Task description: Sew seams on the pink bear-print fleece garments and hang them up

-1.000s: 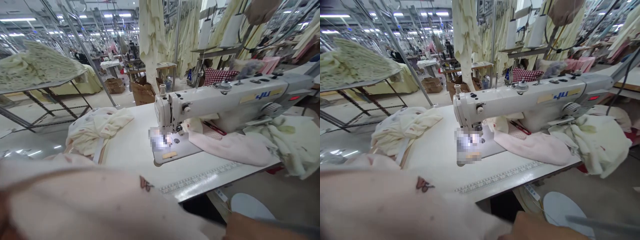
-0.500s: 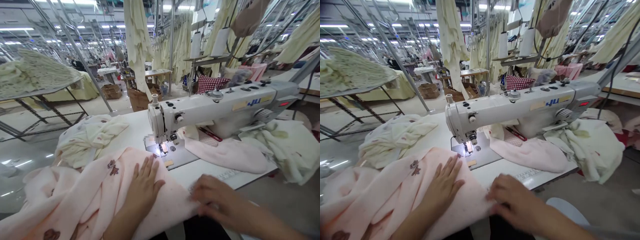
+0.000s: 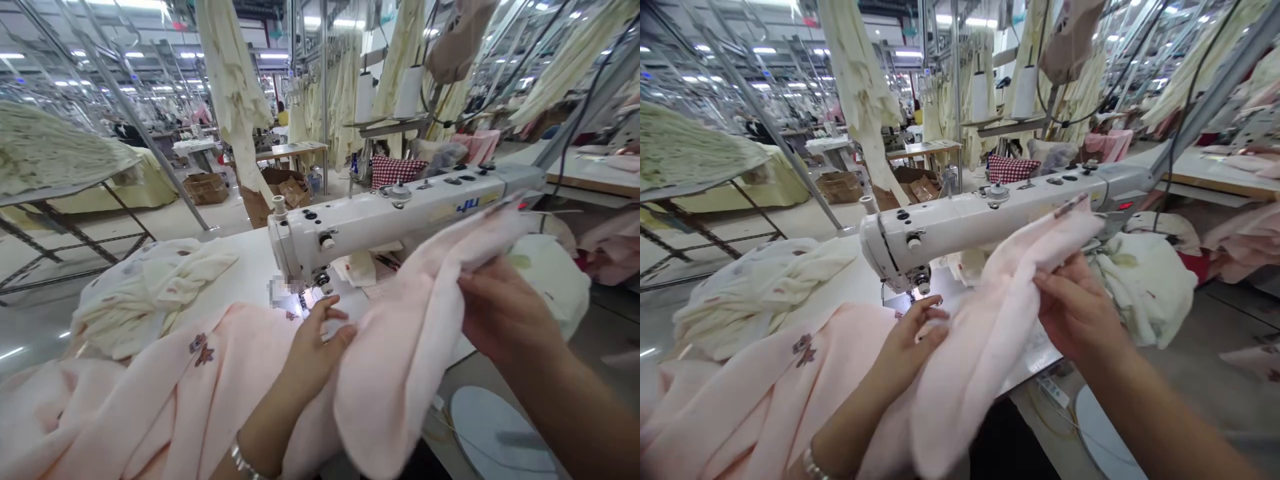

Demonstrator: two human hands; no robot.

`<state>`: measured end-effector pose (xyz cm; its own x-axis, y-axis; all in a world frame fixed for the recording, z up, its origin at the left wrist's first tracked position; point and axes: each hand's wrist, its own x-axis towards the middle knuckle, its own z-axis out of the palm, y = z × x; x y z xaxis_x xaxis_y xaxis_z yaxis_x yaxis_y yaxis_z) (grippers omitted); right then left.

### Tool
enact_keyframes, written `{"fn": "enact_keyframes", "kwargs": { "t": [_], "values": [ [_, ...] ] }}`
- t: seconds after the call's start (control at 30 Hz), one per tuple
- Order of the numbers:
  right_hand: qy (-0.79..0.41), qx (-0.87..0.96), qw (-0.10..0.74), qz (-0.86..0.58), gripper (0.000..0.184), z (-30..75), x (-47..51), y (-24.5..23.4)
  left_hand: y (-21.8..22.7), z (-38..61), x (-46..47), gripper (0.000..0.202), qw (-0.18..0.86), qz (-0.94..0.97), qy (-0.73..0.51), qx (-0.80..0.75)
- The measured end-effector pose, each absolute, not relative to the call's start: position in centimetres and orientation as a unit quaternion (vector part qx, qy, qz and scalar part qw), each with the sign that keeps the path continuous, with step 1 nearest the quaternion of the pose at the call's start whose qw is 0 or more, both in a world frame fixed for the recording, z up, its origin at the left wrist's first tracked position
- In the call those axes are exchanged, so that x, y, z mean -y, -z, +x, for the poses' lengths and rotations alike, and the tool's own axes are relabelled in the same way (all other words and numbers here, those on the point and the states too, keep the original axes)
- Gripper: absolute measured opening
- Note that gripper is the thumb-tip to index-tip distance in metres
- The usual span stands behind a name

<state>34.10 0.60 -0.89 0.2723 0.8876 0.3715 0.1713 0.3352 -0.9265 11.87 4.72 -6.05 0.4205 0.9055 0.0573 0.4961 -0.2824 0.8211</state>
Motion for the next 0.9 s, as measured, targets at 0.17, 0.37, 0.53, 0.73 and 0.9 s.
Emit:
{"fn": "enact_keyframes", "kwargs": {
  "t": [0.17,0.37,0.53,0.73,0.9],
  "values": [
    [-0.202,0.440,0.649,-0.587,0.055,36.9,2.0,6.3,5.6,10.5,-6.4,0.023,0.356,0.750,-0.257,-0.494],
    [0.001,0.738,0.398,-0.545,0.029,38.2,1.9,7.6,6.3,13.7,-6.3,0.043,0.256,0.836,-0.151,-0.461],
    [-0.054,0.783,0.215,-0.581,0.028,40.0,-0.3,6.2,6.0,14.6,-5.9,0.034,0.220,0.867,-0.079,-0.440],
    [-0.094,0.768,0.116,-0.623,0.023,40.1,-0.9,5.7,6.1,18.3,-8.8,0.030,0.167,0.886,-0.145,-0.408],
    [-0.111,0.755,0.086,-0.641,0.026,40.7,-0.7,4.9,6.4,20.4,-10.3,0.010,0.194,0.881,-0.173,-0.395]
  ]
}}
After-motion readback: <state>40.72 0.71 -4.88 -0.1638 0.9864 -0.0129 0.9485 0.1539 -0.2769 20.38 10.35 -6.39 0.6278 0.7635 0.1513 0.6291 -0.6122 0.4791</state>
